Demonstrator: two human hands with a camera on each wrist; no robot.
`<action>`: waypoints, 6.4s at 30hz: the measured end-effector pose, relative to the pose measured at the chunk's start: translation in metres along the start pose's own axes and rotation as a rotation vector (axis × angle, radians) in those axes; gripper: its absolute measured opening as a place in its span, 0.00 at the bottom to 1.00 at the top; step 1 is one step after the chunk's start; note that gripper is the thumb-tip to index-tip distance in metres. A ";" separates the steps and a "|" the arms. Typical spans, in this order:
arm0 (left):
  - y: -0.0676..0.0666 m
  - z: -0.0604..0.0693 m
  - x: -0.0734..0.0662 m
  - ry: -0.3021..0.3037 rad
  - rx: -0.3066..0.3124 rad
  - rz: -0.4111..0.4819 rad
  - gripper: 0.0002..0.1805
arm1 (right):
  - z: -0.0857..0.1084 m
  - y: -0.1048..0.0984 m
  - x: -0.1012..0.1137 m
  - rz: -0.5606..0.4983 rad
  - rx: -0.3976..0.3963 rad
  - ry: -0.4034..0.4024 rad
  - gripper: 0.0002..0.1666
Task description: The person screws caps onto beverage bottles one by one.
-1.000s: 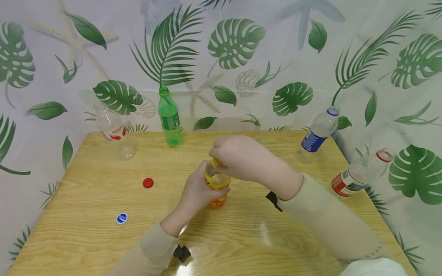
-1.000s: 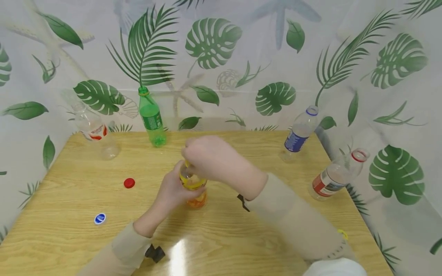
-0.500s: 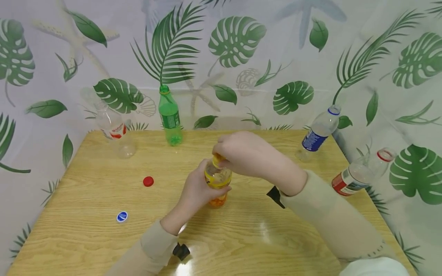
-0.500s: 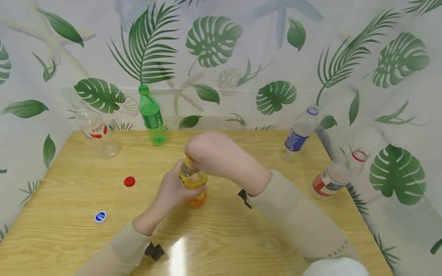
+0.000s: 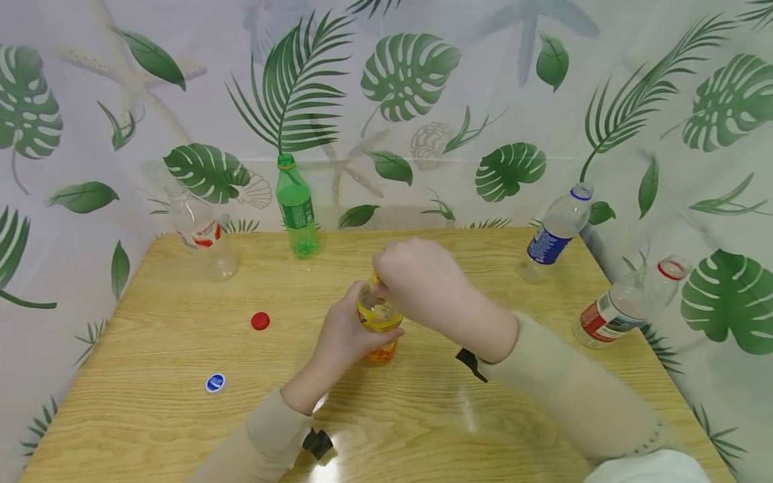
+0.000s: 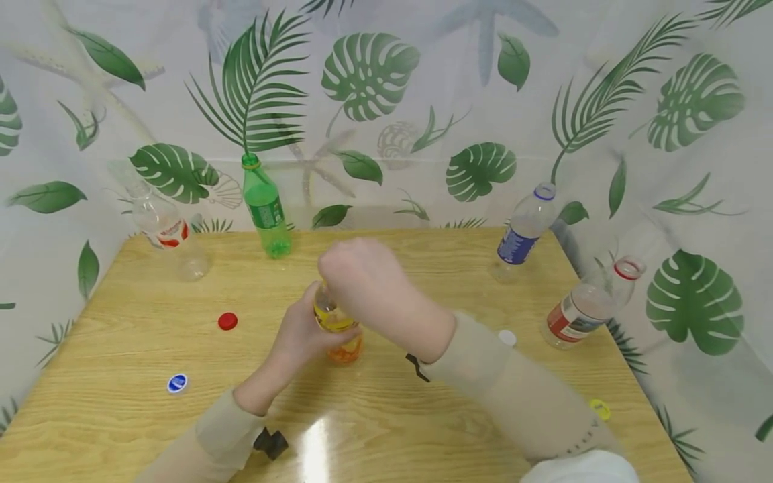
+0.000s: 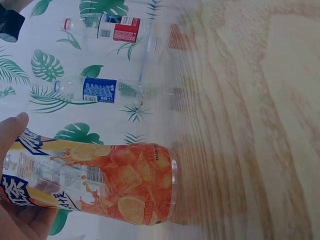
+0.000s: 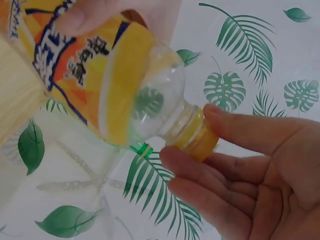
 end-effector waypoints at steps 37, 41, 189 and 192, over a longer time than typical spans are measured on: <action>0.002 0.003 -0.001 -0.009 0.071 0.014 0.44 | 0.086 0.105 -0.053 -0.846 -0.056 0.489 0.35; 0.001 0.001 0.000 -0.003 0.102 -0.001 0.45 | 0.086 0.106 -0.053 -0.847 -0.076 0.486 0.34; -0.107 -0.068 0.076 -0.220 0.125 -0.024 0.37 | -0.056 0.161 -0.016 -0.862 0.076 0.461 0.33; -0.106 -0.067 0.077 -0.230 0.126 -0.018 0.38 | -0.056 0.161 -0.016 -0.871 0.074 0.453 0.33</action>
Point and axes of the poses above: each hand's wrist, its own z-axis away from the middle knuckle, its own y-axis out of the palm, x = y × z, the point moved 10 cm from there along -z, towards the middle knuckle, and after that the axes turned 12 degrees about -x, right-handed, at the moved point
